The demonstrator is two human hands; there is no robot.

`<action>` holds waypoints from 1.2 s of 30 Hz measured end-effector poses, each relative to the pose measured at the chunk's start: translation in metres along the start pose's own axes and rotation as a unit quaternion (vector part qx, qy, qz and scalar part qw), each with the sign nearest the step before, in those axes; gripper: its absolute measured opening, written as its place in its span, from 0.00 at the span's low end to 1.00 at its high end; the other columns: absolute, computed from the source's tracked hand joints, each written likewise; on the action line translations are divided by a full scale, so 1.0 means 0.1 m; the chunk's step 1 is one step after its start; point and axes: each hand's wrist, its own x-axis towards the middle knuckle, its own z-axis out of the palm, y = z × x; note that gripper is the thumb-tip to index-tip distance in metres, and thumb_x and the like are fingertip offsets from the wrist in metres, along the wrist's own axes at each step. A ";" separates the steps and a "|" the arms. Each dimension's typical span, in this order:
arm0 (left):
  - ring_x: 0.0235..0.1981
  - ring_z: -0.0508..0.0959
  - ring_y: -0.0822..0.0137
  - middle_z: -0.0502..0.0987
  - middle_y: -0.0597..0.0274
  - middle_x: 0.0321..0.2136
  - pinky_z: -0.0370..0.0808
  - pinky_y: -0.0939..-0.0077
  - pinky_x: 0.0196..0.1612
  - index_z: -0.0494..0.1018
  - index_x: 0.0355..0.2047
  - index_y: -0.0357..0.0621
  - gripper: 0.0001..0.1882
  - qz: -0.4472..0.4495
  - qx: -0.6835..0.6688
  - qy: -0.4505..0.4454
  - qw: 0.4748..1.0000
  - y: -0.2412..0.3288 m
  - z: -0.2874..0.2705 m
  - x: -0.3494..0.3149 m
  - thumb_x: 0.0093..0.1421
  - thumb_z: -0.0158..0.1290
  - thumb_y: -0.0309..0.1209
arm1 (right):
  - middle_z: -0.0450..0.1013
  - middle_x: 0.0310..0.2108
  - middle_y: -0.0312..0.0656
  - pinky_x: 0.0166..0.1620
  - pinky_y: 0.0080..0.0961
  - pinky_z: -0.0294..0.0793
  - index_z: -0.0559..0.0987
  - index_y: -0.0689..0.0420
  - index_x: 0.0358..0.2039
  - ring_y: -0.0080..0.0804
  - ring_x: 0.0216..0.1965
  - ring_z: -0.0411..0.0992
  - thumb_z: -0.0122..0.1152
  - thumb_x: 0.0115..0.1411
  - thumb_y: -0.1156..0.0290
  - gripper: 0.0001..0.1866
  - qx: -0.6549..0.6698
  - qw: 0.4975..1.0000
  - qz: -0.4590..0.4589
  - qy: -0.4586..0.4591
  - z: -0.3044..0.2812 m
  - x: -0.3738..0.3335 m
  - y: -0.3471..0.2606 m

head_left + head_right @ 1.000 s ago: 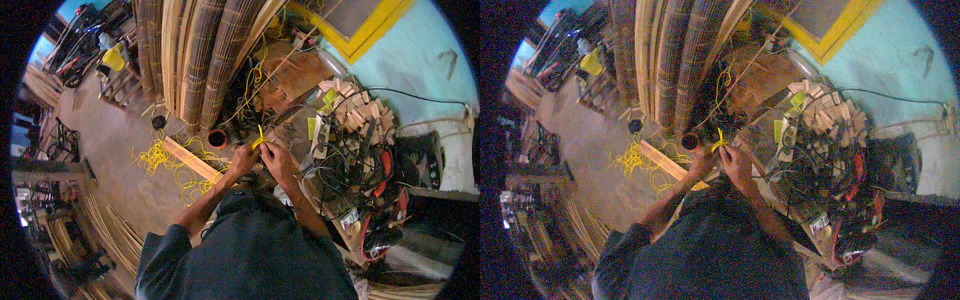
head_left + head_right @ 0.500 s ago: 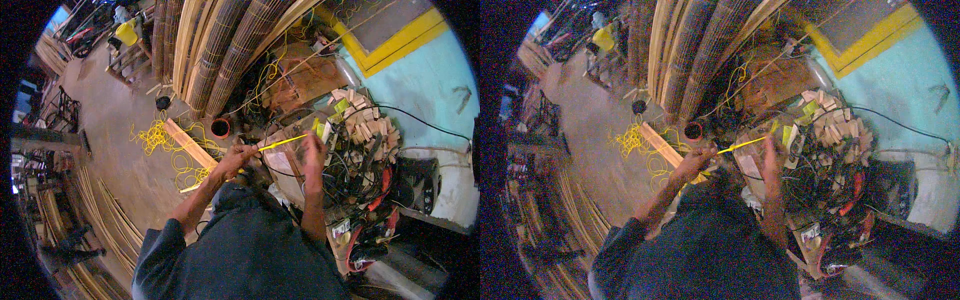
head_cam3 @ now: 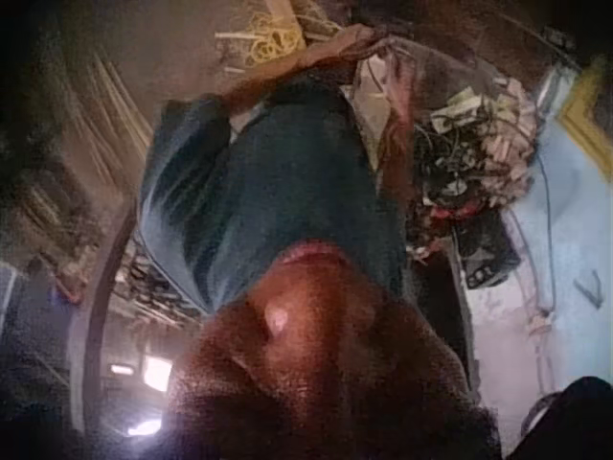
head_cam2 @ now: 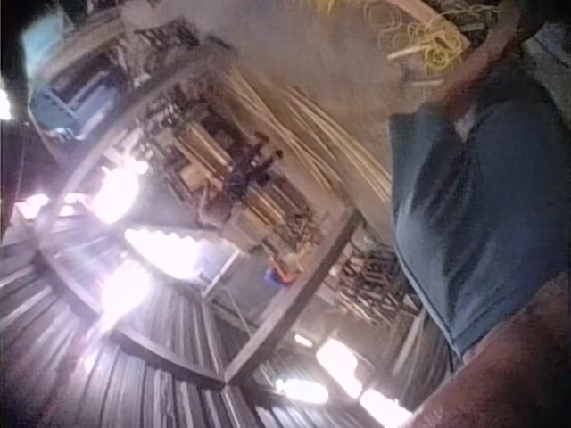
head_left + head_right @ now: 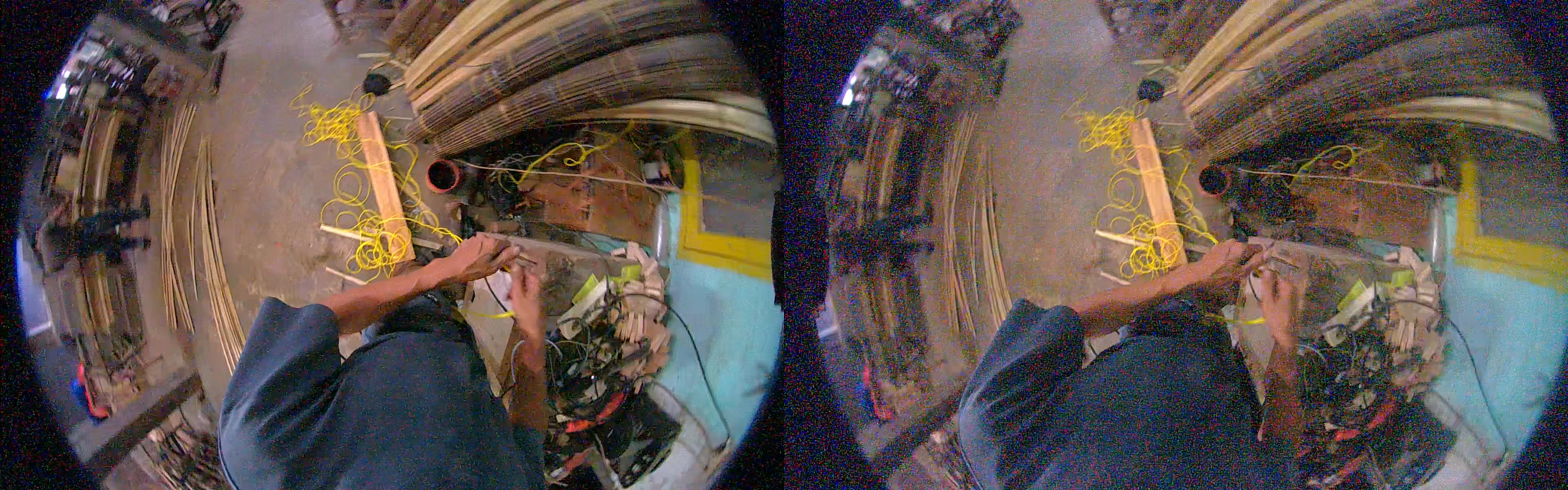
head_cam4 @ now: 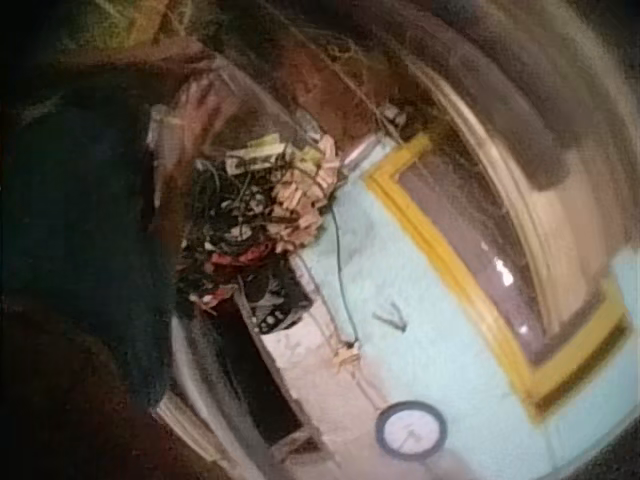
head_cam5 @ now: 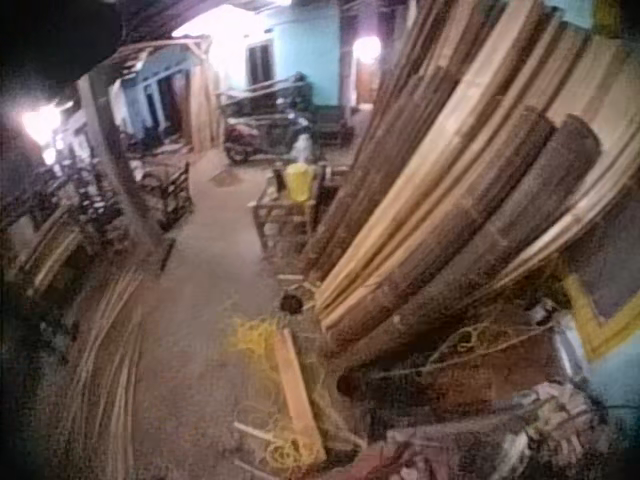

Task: The person repeatedly pulls a yellow cord from a spool, measures it against a wooden plank, and ties it into loops. They use a hand saw to cut the cord and continue the process of measuring and tying.

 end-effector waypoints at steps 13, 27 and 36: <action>0.32 0.75 0.48 0.75 0.47 0.29 0.70 0.55 0.31 0.72 0.35 0.44 0.11 -0.299 0.212 0.308 0.878 -3.64 -1.94 -2.69 0.51 0.46 0.27 | 0.62 0.22 0.31 0.28 0.23 0.69 0.69 0.53 0.42 0.25 0.23 0.63 0.49 0.55 0.71 0.12 0.131 0.836 -0.079 0.527 -4.01 -0.25 0.93; 0.25 0.74 0.42 0.73 0.41 0.25 0.69 0.49 0.25 0.64 0.38 0.41 0.11 -0.317 0.310 -0.030 0.896 -2.90 -0.57 -1.84 0.57 0.40 0.33 | 0.68 0.37 0.49 0.46 0.29 0.65 0.69 0.58 0.49 0.42 0.40 0.67 0.48 0.58 0.69 0.18 -0.068 0.979 -0.151 0.116 0.39 0.02 -0.05; 0.35 0.73 0.38 0.69 0.32 0.40 0.69 0.49 0.37 0.51 0.57 0.49 0.31 -0.376 0.131 0.080 0.914 -5.18 1.56 -2.26 0.52 0.46 0.31 | 0.73 0.39 0.50 0.45 0.30 0.69 0.72 0.63 0.46 0.43 0.42 0.72 0.44 0.61 0.70 0.16 -0.005 0.992 0.120 -0.033 2.09 -0.45 2.03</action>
